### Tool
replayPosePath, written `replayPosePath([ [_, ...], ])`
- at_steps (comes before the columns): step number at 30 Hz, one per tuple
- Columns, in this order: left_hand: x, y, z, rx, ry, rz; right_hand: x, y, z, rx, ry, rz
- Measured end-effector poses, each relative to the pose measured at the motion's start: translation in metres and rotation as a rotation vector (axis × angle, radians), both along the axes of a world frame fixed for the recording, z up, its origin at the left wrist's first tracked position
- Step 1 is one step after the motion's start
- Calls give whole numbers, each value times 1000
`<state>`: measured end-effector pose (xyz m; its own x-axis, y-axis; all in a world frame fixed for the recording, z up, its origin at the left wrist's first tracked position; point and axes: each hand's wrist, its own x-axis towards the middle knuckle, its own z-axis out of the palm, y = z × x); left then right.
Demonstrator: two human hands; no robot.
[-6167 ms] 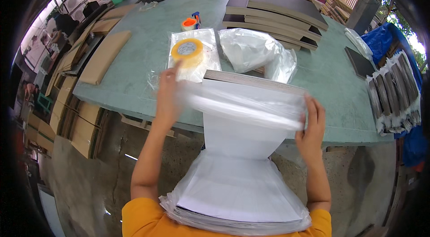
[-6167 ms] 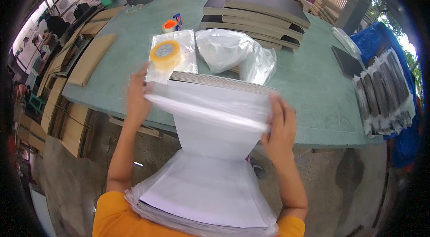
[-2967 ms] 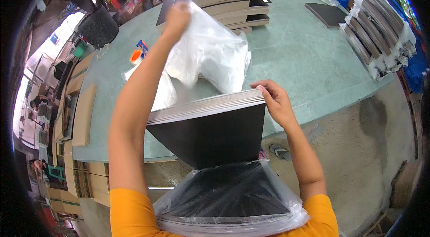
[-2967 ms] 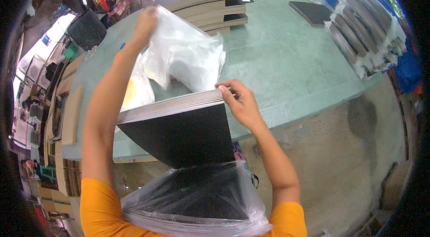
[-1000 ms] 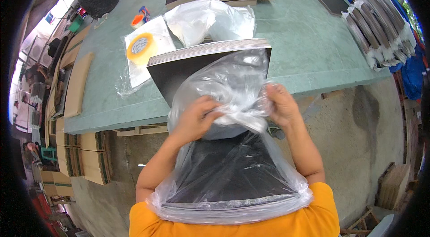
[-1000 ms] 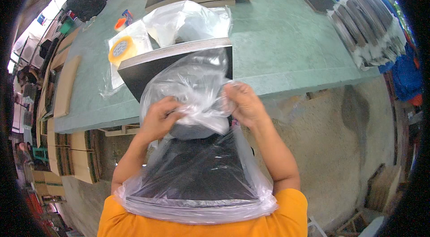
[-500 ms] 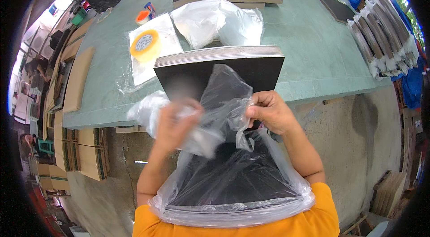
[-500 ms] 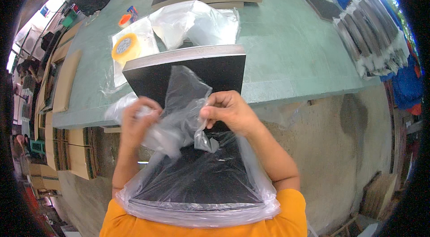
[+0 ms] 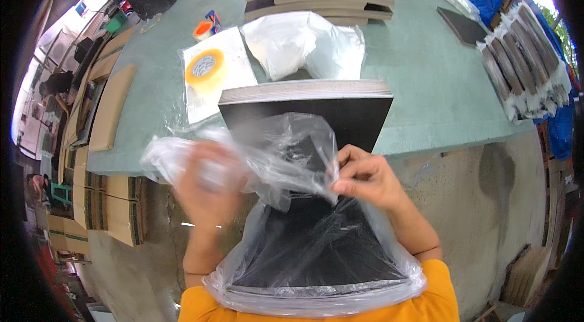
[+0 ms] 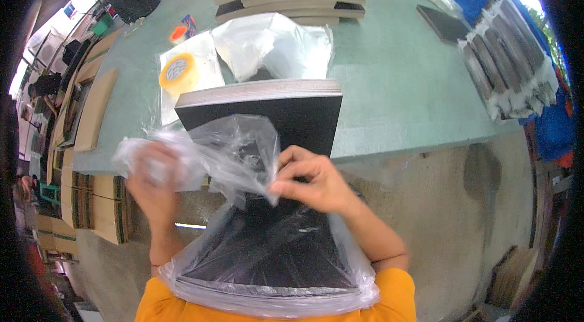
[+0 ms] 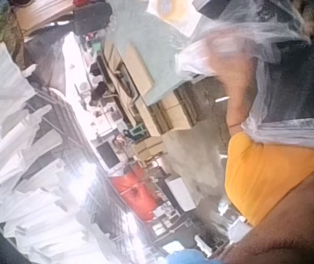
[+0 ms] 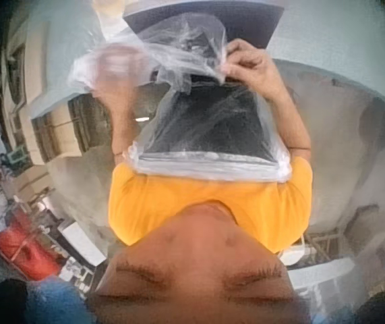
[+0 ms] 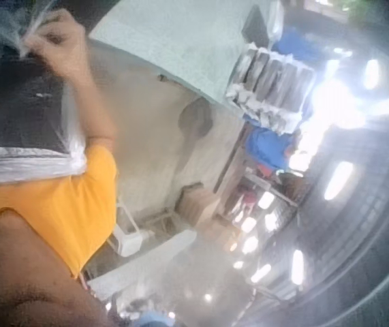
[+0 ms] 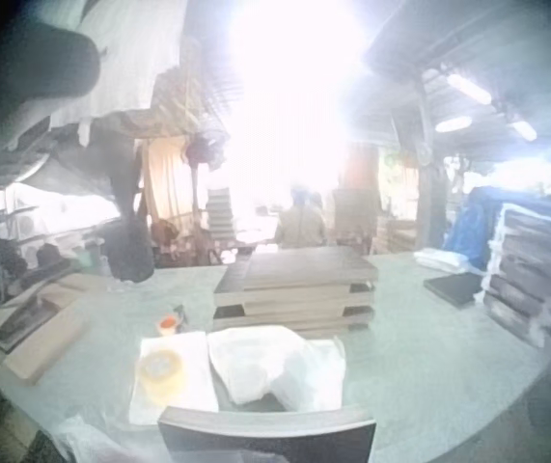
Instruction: The person places a black board into a plastic sleeve and smooths the plastic around it, repeating this for multiple boards from a stack.
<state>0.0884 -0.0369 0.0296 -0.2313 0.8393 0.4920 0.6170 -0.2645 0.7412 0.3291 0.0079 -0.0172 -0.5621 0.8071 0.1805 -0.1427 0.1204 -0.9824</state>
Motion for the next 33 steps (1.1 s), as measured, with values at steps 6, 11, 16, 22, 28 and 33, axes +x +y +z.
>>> replayPosePath([
  [6,31,-5,-27,-412,-220,-882,-20,-8,61,366,222,-232],
  [11,18,13,-13,-566,-239,-778,16,37,-15,-537,436,704],
  [16,11,9,-26,-524,-896,-817,-15,-14,5,-87,-148,784],
  [22,-17,21,-23,-749,-749,-1004,12,8,15,-267,277,1042],
  [28,9,1,5,-631,523,-1281,28,-9,7,668,-1341,404],
  [33,11,-2,-16,-423,1204,-800,23,-3,26,755,-1593,107],
])
